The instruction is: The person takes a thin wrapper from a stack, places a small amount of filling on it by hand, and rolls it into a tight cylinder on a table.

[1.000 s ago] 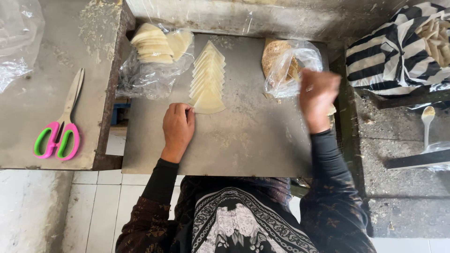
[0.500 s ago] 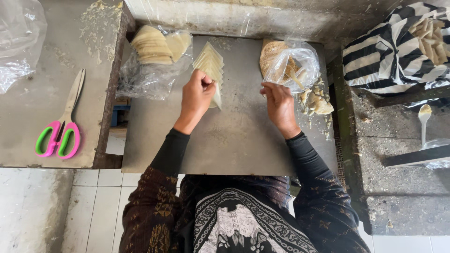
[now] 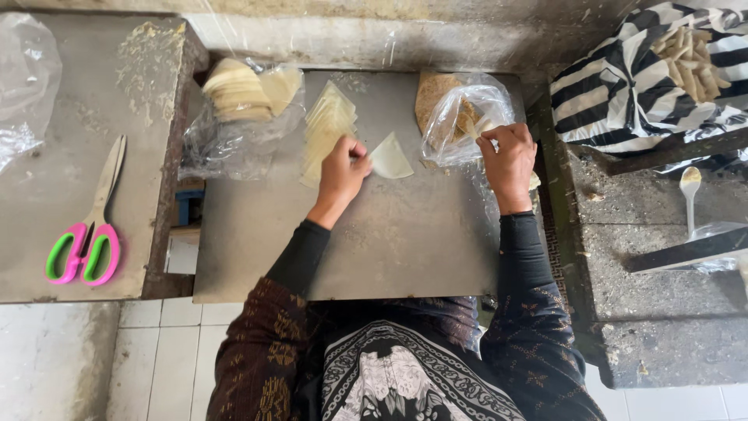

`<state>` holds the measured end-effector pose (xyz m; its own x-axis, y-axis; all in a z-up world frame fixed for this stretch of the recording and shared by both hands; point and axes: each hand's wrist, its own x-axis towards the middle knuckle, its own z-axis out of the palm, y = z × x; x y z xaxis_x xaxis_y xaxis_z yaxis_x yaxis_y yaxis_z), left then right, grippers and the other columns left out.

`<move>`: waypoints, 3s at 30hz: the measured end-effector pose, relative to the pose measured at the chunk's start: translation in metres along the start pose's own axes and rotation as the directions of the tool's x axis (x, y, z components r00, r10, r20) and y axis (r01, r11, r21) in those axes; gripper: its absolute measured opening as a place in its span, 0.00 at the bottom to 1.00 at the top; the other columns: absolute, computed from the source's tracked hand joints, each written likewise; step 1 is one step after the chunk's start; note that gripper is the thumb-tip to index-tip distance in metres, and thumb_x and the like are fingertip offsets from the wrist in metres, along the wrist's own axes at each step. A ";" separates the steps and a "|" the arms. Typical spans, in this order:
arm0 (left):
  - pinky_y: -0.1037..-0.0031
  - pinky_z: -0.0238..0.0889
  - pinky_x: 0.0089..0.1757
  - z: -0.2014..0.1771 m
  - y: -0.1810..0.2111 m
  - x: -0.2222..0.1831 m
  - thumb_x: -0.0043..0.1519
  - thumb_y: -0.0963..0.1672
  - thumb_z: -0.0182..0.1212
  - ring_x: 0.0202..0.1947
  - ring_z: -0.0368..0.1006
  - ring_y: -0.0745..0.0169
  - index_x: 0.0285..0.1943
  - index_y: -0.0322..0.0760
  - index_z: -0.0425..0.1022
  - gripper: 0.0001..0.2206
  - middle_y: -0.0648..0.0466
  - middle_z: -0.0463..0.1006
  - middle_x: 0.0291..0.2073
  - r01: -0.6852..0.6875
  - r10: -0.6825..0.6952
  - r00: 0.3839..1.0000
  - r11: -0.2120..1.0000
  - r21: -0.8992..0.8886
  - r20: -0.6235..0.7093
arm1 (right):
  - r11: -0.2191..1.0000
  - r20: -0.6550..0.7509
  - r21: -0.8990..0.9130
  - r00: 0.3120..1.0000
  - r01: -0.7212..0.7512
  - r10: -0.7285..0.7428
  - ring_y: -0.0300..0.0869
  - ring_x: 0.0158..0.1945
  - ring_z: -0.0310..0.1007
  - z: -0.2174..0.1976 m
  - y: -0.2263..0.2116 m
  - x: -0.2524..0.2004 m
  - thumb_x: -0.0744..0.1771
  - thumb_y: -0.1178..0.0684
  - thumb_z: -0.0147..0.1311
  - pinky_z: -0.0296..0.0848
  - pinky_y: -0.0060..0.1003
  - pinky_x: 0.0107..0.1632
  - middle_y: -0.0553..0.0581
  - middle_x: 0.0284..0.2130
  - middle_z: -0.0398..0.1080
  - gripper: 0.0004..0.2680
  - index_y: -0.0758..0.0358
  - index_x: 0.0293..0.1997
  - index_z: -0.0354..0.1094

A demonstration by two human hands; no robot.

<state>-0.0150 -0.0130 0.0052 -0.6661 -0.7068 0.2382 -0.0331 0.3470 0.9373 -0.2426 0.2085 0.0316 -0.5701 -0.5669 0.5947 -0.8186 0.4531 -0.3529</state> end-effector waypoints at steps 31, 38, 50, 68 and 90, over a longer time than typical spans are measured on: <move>0.74 0.71 0.38 -0.018 -0.004 -0.024 0.60 0.40 0.67 0.33 0.79 0.64 0.42 0.30 0.79 0.06 0.51 0.83 0.33 0.035 -0.041 0.998 0.993 0.113 0.056 | 0.919 0.108 0.217 0.944 -0.330 0.313 0.44 0.28 0.78 0.032 0.035 -0.010 0.68 0.55 0.57 0.73 0.39 0.35 0.58 0.24 0.75 0.05 0.66 0.38 0.75; 0.76 0.69 0.33 -0.031 0.000 -0.021 0.60 0.40 0.65 0.27 0.77 0.67 0.40 0.30 0.78 0.04 0.52 0.82 0.28 0.190 -0.189 0.963 0.982 0.014 0.192 | 0.736 0.254 0.489 0.883 -0.469 0.395 0.34 0.28 0.71 -0.013 0.029 -0.020 0.69 0.60 0.54 0.66 0.29 0.31 0.55 0.26 0.73 0.04 0.72 0.40 0.73; 0.74 0.72 0.40 -0.033 -0.003 -0.023 0.57 0.40 0.69 0.35 0.81 0.61 0.42 0.31 0.77 0.08 0.50 0.84 0.34 0.028 -0.043 0.991 0.993 0.112 0.127 | 0.841 0.397 0.507 0.917 -0.188 -0.034 0.36 0.31 0.72 -0.009 -0.058 -0.044 0.70 0.59 0.51 0.69 0.31 0.34 0.55 0.28 0.73 0.05 0.69 0.41 0.72; 0.72 0.72 0.39 -0.035 0.001 -0.023 0.58 0.39 0.67 0.35 0.81 0.57 0.41 0.30 0.76 0.07 0.48 0.83 0.34 -0.017 0.003 0.996 0.989 0.147 0.093 | 0.941 0.156 0.071 0.928 0.332 -0.339 0.45 0.44 0.68 0.006 -0.102 -0.041 0.68 0.57 0.61 0.56 0.42 0.53 0.48 0.35 0.74 0.02 0.57 0.43 0.73; 0.69 0.72 0.40 -0.029 -0.004 -0.024 0.63 0.41 0.63 0.37 0.81 0.54 0.42 0.32 0.75 0.04 0.48 0.83 0.36 -0.071 0.061 0.996 0.984 0.163 0.069 | 0.880 0.247 0.469 0.968 -0.076 -0.048 0.34 0.34 0.75 -0.007 -0.031 -0.043 0.72 0.61 0.54 0.72 0.29 0.35 0.53 0.32 0.75 0.03 0.66 0.44 0.73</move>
<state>0.0223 -0.0154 0.0034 -0.7164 -0.6405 0.2767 -0.1065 0.4923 0.8639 -0.1924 0.2240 0.0213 -0.5300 -0.7399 0.4143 -0.7097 0.1195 -0.6943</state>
